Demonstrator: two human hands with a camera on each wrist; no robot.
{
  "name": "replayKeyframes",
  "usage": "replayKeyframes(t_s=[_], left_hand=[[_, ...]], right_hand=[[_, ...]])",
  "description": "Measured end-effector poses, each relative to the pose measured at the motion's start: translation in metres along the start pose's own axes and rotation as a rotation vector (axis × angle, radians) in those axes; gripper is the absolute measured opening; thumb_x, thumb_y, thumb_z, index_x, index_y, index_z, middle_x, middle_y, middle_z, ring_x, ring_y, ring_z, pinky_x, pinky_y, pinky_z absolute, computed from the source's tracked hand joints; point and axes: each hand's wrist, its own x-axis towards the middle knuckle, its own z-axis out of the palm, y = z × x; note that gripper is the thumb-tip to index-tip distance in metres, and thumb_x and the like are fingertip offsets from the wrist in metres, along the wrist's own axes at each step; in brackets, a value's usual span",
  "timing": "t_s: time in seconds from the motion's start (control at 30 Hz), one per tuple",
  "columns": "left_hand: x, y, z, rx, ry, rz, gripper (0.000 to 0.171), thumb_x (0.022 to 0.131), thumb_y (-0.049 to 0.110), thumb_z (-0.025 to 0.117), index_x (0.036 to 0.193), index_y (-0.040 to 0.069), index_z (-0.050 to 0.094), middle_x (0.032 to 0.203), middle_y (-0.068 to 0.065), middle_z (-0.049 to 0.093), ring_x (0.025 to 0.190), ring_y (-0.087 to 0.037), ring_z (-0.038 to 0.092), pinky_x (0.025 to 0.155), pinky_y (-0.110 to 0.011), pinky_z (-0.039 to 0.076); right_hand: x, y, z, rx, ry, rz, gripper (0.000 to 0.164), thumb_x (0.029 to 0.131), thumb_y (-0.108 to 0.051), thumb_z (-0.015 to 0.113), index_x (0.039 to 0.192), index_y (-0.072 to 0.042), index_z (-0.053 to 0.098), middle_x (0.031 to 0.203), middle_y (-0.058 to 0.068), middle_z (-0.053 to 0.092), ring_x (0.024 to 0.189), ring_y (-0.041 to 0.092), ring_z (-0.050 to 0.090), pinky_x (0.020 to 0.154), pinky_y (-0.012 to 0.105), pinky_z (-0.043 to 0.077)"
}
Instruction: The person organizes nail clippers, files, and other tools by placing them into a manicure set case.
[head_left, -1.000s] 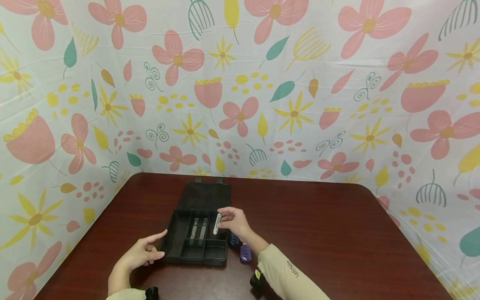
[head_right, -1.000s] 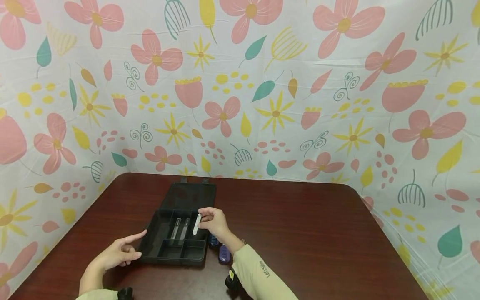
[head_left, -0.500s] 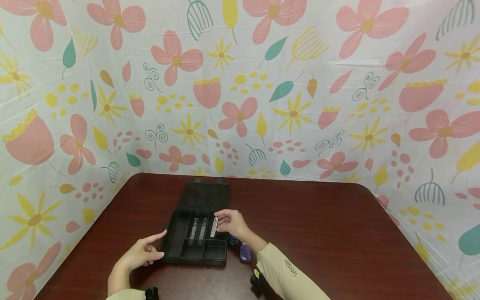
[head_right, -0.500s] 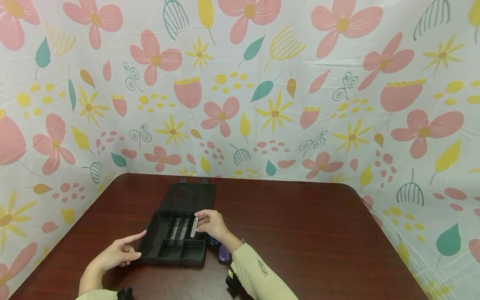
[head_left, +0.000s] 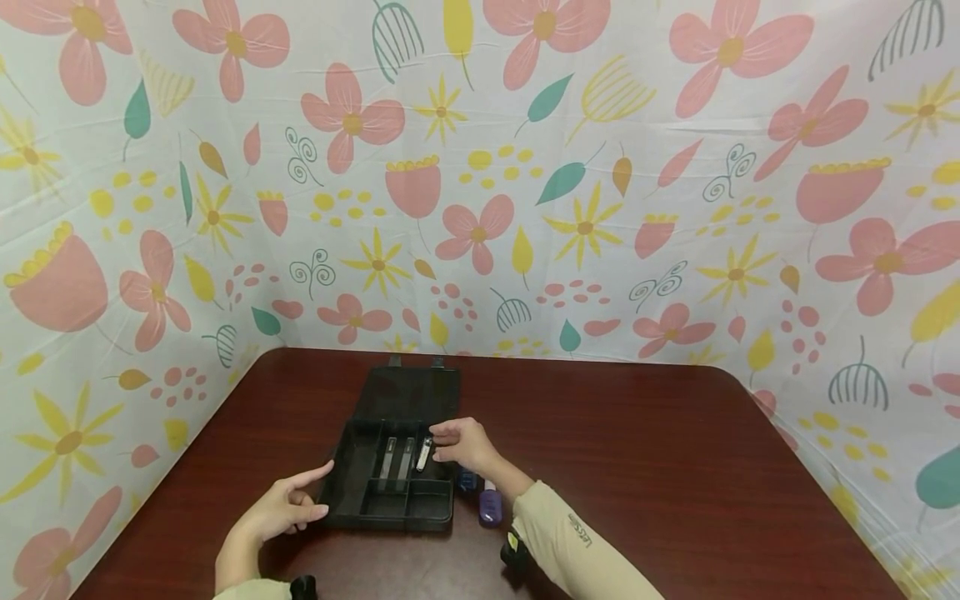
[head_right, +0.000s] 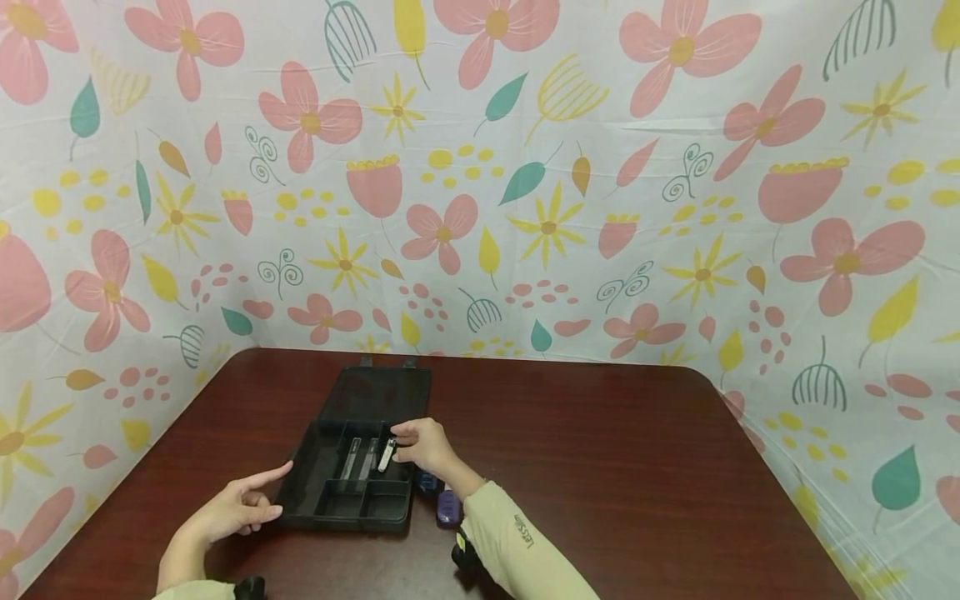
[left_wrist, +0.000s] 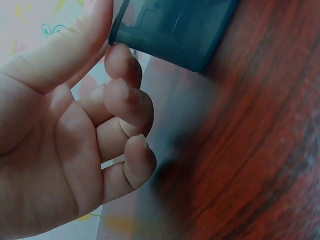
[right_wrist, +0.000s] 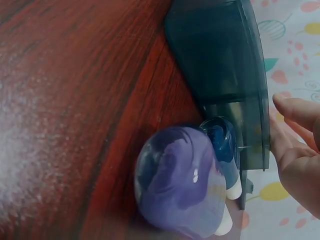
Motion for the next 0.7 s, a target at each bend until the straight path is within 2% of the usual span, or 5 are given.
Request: replayKeyframes(t_s=[0.13,0.3,0.57,0.7], left_hand=[[0.001,-0.001,0.000,-0.004,0.000,0.000,0.071,0.083,0.015,0.064,0.138,-0.004,0.024,0.055,0.001,0.042,0.050,-0.014,0.040,0.049,-0.030,0.038],[0.001,-0.001,0.000,0.001,0.002,0.000,0.071,0.083,0.015,0.064,0.138,-0.003,0.024,0.055,0.001,0.043,0.050,-0.014,0.041,0.049,-0.030,0.039],[0.002,-0.002,0.001,0.002,0.007,0.001,0.069,0.084,0.013,0.063,0.138,-0.003,0.023,0.055,0.000,0.042,0.049,-0.015,0.040,0.049,-0.031,0.038],[0.001,-0.002,0.000,-0.002,-0.001,0.005,0.070,0.084,0.013,0.063,0.138,-0.003,0.023,0.055,0.001,0.041,0.049,-0.014,0.040,0.049,-0.030,0.038]], right_hand=[[0.003,0.014,0.000,0.029,0.007,0.018,0.038,0.077,0.014,0.061,0.113,0.017,0.052,0.109,0.032,0.053,0.102,0.041,0.051,0.072,0.032,0.048],[0.002,0.016,0.001,0.073,0.028,0.019,0.039,0.077,0.013,0.061,0.113,0.017,0.051,0.110,0.032,0.052,0.103,0.040,0.051,0.074,0.033,0.048],[-0.012,-0.006,-0.010,0.123,0.054,-0.042,0.033,0.076,0.015,0.060,0.108,0.021,0.052,0.108,0.035,0.052,0.102,0.045,0.049,0.074,0.035,0.048],[-0.011,0.009,-0.017,0.153,0.080,-0.041,0.035,0.077,0.011,0.061,0.111,0.019,0.052,0.109,0.032,0.052,0.103,0.041,0.051,0.075,0.033,0.048]])
